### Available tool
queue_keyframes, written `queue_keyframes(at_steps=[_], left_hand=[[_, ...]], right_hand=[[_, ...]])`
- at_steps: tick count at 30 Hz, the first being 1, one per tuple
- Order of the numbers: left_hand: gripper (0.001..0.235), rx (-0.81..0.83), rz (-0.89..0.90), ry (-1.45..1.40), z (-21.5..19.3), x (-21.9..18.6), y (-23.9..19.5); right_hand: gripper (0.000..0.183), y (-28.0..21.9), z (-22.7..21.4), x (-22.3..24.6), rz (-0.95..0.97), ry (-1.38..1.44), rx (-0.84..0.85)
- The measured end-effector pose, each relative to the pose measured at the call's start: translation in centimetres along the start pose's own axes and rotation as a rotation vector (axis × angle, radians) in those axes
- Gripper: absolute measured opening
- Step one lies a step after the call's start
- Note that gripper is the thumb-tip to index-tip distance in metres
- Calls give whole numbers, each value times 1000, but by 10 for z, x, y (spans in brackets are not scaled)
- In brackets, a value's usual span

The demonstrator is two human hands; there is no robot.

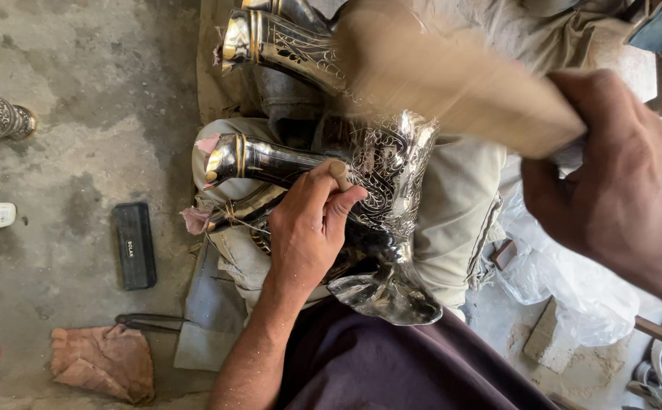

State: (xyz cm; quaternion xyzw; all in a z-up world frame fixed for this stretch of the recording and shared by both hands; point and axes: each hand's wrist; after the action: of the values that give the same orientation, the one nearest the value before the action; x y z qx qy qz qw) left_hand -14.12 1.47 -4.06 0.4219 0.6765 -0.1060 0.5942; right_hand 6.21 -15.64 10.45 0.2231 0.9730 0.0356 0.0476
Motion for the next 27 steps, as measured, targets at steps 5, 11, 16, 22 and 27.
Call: queue_keyframes(at_steps=[5,11,16,22,27], left_hand=[[21,-17,-58,-1,1,1,-9],[22,-104,-119,-81,9,2,-17],[23,-147,-112,-98,15,5,-20],[23,-175,-191,-122,16,2,-28],[21,-214,-152,-129,23,4,-36]], right_hand=[[34,15,-18,21,-211,-335,-15],[27,38,-42,51,-229,-505,118],[37,42,-42,59,-129,-263,45],[36,32,-32,50,-22,-61,14],[32,21,-29,40,-246,-359,-15]])
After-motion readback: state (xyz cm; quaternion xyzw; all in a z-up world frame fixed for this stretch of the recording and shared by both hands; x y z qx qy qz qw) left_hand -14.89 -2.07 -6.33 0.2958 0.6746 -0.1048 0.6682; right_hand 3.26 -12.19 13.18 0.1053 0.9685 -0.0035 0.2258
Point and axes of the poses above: each hand's wrist, its own y-axis towards the middle knuckle, its own z-axis out of the palm, x = y × z, and after that the axes turned 3 degrees about -y, right-handed
